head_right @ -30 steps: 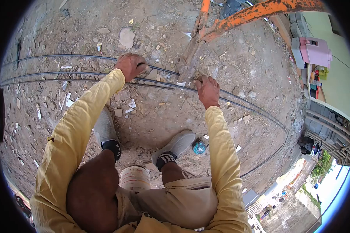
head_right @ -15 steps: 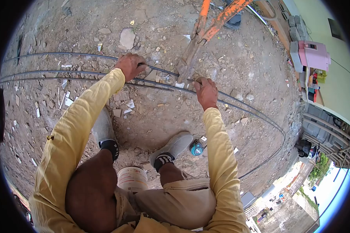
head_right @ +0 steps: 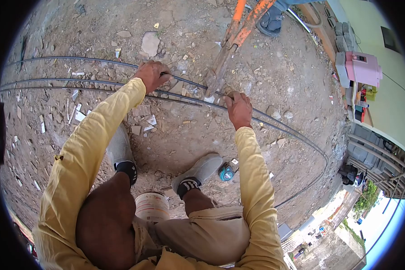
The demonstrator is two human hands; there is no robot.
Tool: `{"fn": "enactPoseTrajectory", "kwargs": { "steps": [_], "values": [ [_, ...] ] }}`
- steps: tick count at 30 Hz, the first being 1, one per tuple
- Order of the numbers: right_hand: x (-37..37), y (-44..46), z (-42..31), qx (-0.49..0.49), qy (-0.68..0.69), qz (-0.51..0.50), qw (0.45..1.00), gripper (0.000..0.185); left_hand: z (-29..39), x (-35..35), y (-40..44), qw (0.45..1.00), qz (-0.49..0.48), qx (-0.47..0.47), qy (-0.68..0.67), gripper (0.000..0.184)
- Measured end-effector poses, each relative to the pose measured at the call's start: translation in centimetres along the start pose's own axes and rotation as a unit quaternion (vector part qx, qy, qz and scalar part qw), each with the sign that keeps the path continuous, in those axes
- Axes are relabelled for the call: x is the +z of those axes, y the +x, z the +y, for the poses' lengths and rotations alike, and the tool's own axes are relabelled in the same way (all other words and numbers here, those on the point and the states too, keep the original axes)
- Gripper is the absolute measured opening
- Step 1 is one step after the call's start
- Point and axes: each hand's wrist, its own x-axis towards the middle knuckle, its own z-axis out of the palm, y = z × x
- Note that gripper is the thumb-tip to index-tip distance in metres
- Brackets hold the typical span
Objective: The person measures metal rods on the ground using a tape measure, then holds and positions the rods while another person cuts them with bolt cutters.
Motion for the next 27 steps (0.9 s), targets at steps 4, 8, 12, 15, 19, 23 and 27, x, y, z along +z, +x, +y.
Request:
{"fn": "enactPoseTrajectory", "kwargs": {
  "steps": [4,8,12,15,19,23,27],
  "values": [
    [0.0,0.0,0.0,-0.003,0.02,0.001,1.0,0.024,0.3,-0.3,-0.3,1.0,-0.003,0.002,0.001,0.03],
    [0.1,0.1,0.3,-0.019,0.051,0.016,0.998,0.023,1.0,-1.1,-0.4,1.0,-0.009,-0.007,0.011,0.029],
    [0.5,-0.1,0.7,-0.022,0.043,0.023,0.999,0.023,1.4,-1.1,-0.6,1.0,-0.007,-0.008,0.005,0.029],
    [-0.1,-0.4,0.0,-0.021,0.049,0.045,0.998,0.018,1.2,-0.8,-0.7,1.0,0.015,-0.006,-0.005,0.028],
    [-0.5,-0.5,-0.5,0.0,0.072,0.037,0.997,0.02,0.9,-0.8,-0.7,1.0,0.008,-0.017,-0.007,0.028],
    [-0.6,-0.5,-0.3,-0.003,0.086,0.035,0.996,0.02,0.5,-0.3,-0.6,1.0,0.012,-0.018,-0.012,0.029],
    [-0.1,-0.5,0.3,-0.028,0.083,0.041,0.995,0.02,0.4,-0.5,-0.6,1.0,0.001,-0.01,-0.017,0.028]
  ]
}}
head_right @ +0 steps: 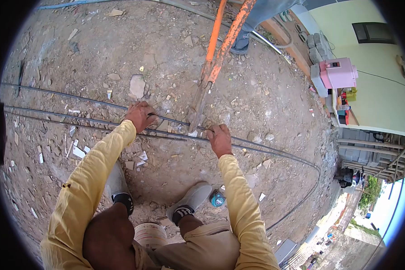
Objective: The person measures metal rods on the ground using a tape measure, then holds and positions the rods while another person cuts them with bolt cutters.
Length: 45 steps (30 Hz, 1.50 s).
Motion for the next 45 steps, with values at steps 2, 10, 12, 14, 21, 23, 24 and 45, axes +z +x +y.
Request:
{"fn": "enactPoseTrajectory", "kwargs": {
  "steps": [2,10,12,14,21,23,24,45],
  "values": [
    [0.2,0.0,0.2,-0.015,-0.01,0.003,1.0,0.02,0.2,-0.2,-0.1,1.0,-0.006,-0.006,-0.003,0.028],
    [0.0,0.2,-0.1,0.02,-0.01,-0.027,0.999,0.024,0.0,0.0,0.0,1.0,-0.008,-0.003,-0.001,0.028],
    [0.2,0.2,0.1,0.017,-0.016,-0.023,0.999,0.023,0.3,-0.3,-0.1,1.0,-0.012,-0.007,0.004,0.027],
    [0.2,0.1,0.0,0.018,-0.004,-0.019,1.0,0.023,0.1,0.0,-0.1,1.0,-0.004,-0.007,0.009,0.027],
    [0.3,0.2,0.3,-0.004,-0.015,-0.008,1.0,0.022,-0.1,0.0,0.0,1.0,-0.013,-0.008,-0.009,0.028],
    [0.3,0.2,0.3,-0.003,-0.005,-0.009,1.0,0.021,-0.2,0.2,0.0,1.0,-0.008,-0.008,-0.006,0.029],
    [0.3,0.2,0.3,-0.003,0.0,-0.01,1.0,0.02,-0.2,0.2,0.0,1.0,-0.006,-0.007,-0.005,0.029],
    [-0.2,0.0,-0.6,-0.013,-0.013,-0.009,1.0,0.019,-0.9,0.6,0.1,1.0,0.003,-0.007,-0.005,0.029]
  ]
}}
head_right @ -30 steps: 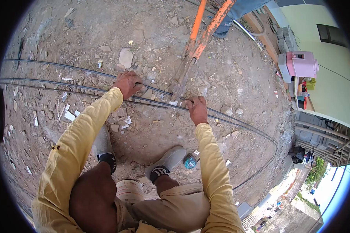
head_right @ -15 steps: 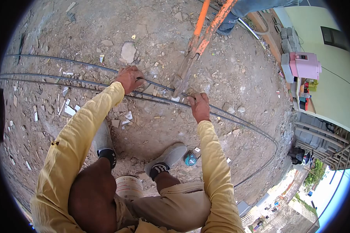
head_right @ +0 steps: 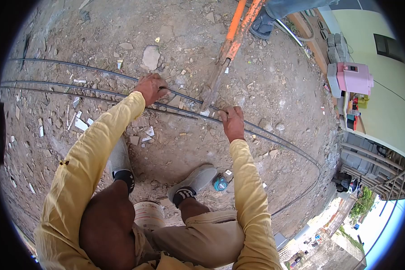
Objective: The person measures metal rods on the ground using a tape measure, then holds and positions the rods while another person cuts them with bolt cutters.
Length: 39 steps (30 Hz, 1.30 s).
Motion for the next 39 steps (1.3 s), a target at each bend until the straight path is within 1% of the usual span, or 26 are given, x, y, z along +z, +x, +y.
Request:
{"fn": "enactPoseTrajectory", "kwargs": {
  "steps": [9,18,21,27,30,32,36,39],
  "values": [
    [0.7,0.1,1.4,0.01,0.016,-0.016,1.0,0.024,0.9,-1.0,-0.3,1.0,-0.015,0.004,-0.003,0.029],
    [0.3,0.2,1.0,0.023,0.019,-0.029,0.999,0.023,0.6,-0.6,-0.1,1.0,-0.014,0.007,-0.001,0.03],
    [0.4,0.4,1.2,-0.006,0.031,-0.02,0.999,0.021,0.6,-0.4,0.0,1.0,0.002,0.002,-0.001,0.029],
    [0.0,0.0,0.8,0.002,0.05,-0.008,0.999,0.02,-1.4,-0.8,0.5,0.999,-0.011,-0.037,0.031,0.029],
    [0.1,-0.1,0.5,0.0,0.057,0.002,0.998,0.02,-1.3,-0.6,0.2,0.999,-0.013,-0.036,0.027,0.03],
    [0.4,-0.1,0.4,-0.001,0.038,0.008,0.999,0.02,-1.4,-0.5,0.3,0.999,-0.012,-0.033,0.032,0.03],
    [0.7,0.2,0.6,-0.009,0.02,0.006,1.0,0.02,-1.6,-0.2,0.0,0.999,0.026,-0.011,0.035,0.028],
    [0.7,0.2,0.8,-0.009,0.011,-0.005,1.0,0.02,-1.4,-0.2,0.0,0.998,0.031,-0.016,0.042,0.028]
  ]
}}
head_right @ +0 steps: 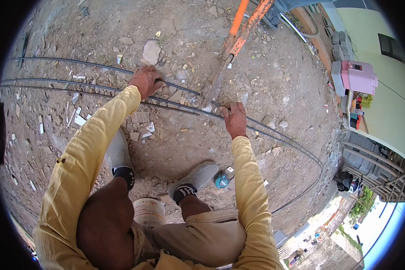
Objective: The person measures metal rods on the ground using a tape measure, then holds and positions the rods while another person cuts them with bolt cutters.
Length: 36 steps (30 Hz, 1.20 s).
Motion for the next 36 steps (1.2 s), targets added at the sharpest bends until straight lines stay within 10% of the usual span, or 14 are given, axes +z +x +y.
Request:
{"fn": "enactPoseTrajectory", "kwargs": {
  "steps": [36],
  "values": [
    [-0.7,-4.4,1.1,-0.003,0.029,-0.246,0.969,0.032,0.6,2.2,-3.8,0.995,-0.073,0.065,-0.007,0.041]
  ]
}}
